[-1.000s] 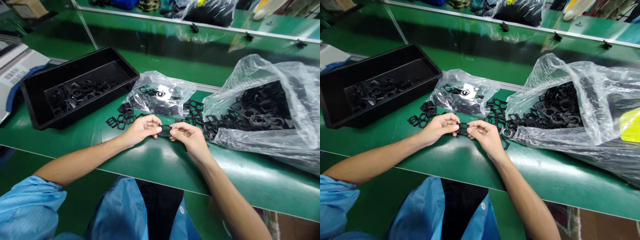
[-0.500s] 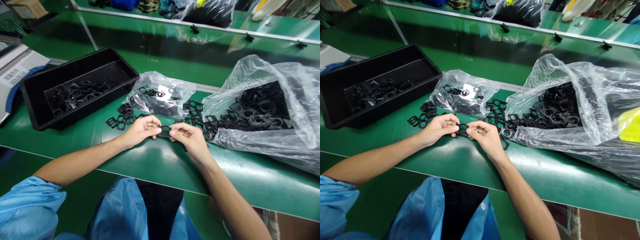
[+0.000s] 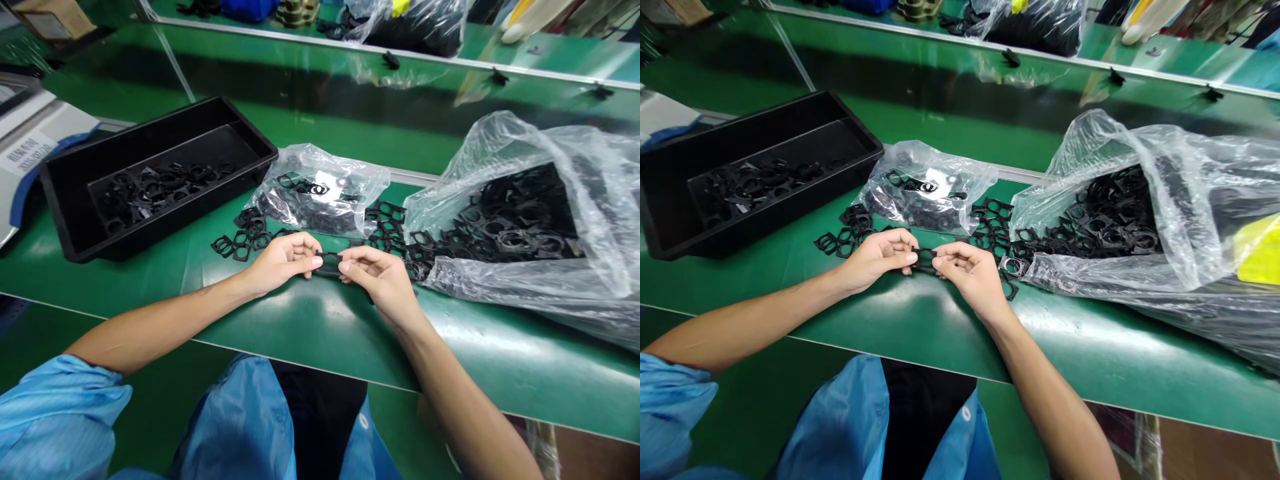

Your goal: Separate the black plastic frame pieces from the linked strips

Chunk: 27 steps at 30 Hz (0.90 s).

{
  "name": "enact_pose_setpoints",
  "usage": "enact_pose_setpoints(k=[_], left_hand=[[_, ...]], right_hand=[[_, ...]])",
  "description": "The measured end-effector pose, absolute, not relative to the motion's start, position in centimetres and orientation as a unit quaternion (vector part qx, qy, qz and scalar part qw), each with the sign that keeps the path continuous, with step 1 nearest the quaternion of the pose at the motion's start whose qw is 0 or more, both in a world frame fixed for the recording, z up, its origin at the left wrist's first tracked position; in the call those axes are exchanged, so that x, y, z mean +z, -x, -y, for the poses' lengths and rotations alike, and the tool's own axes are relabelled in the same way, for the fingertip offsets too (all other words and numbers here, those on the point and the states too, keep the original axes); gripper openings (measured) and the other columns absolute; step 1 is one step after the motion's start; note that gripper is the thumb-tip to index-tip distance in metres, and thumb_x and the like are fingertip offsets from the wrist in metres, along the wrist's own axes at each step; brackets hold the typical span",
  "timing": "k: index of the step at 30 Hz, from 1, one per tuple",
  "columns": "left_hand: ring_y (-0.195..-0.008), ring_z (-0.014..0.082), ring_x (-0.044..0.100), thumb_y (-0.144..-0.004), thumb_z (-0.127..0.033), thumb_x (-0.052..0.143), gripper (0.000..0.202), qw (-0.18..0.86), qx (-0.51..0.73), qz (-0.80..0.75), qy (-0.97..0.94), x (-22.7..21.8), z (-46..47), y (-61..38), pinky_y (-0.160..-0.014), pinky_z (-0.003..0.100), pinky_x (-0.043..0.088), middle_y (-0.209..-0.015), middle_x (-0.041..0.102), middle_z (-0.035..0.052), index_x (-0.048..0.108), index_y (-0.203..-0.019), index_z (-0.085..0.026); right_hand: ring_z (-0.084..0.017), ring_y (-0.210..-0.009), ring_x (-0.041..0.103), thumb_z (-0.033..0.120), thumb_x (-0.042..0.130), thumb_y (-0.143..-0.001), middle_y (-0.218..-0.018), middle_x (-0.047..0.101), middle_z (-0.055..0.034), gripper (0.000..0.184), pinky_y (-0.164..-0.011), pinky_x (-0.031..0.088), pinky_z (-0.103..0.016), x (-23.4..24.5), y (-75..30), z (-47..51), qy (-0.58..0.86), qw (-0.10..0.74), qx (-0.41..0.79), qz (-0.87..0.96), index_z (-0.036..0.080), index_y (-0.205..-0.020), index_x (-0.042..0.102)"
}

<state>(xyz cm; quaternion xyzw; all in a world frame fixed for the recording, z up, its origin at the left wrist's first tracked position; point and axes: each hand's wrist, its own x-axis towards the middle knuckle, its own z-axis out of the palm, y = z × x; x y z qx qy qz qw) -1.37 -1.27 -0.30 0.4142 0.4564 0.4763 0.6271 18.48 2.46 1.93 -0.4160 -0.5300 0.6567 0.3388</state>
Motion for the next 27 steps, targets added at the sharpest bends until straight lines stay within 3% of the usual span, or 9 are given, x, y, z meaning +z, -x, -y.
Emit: enact_pose_setpoints(k=[11,18,21,27], left_hand=[[-0.057,0.0070,0.060,-0.071,-0.038,0.087,0.036,0.619,0.487,-0.456,-0.415,-0.4,1.4,1.3,-0.060,0.020,0.052,-0.068,0.064,-0.0031,0.064,-0.085,-0.014],[-0.065,0.0109,0.066,-0.076,-0.033,0.081,0.025,0.561,0.488,-0.457,-0.487,-0.8,1.5,1.2,-0.066,0.023,0.055,-0.074,0.068,0.0000,0.068,-0.088,-0.015],[-0.067,0.0127,0.066,-0.082,-0.034,0.076,0.020,0.488,0.489,-0.467,-0.552,-0.6,1.9,1.3,-0.066,0.024,0.054,-0.073,0.069,0.0011,0.069,-0.087,-0.016],[-0.081,0.0159,0.068,-0.091,-0.024,0.067,0.007,0.230,0.519,-0.451,-0.689,-0.2,2.6,1.4,-0.078,0.029,0.055,-0.086,0.075,0.0047,0.071,-0.090,-0.019]], right_hand=[[-0.012,-0.061,0.058,0.042,0.089,-0.067,-0.069,0.067,-0.0003,0.031,-0.065,0.052,-0.029,1.9,-18.5,-2.5,0.417,0.338,0.649,0.539,0.018,-0.080,0.076],[-0.014,-0.066,0.061,0.042,0.087,-0.071,-0.073,0.069,-0.0011,0.028,-0.070,0.054,-0.031,1.5,-18.7,-2.5,0.409,0.334,0.634,0.565,0.019,-0.084,0.077],[-0.016,-0.070,0.064,0.043,0.084,-0.075,-0.076,0.071,-0.0025,0.025,-0.072,0.055,-0.033,1.7,-18.8,-2.4,0.400,0.340,0.609,0.595,0.020,-0.082,0.078],[-0.021,-0.083,0.066,0.035,0.076,-0.087,-0.087,0.073,-0.0056,0.012,-0.082,0.056,-0.037,2.2,-18.8,-1.8,0.362,0.392,0.478,0.698,0.024,-0.087,0.079]])
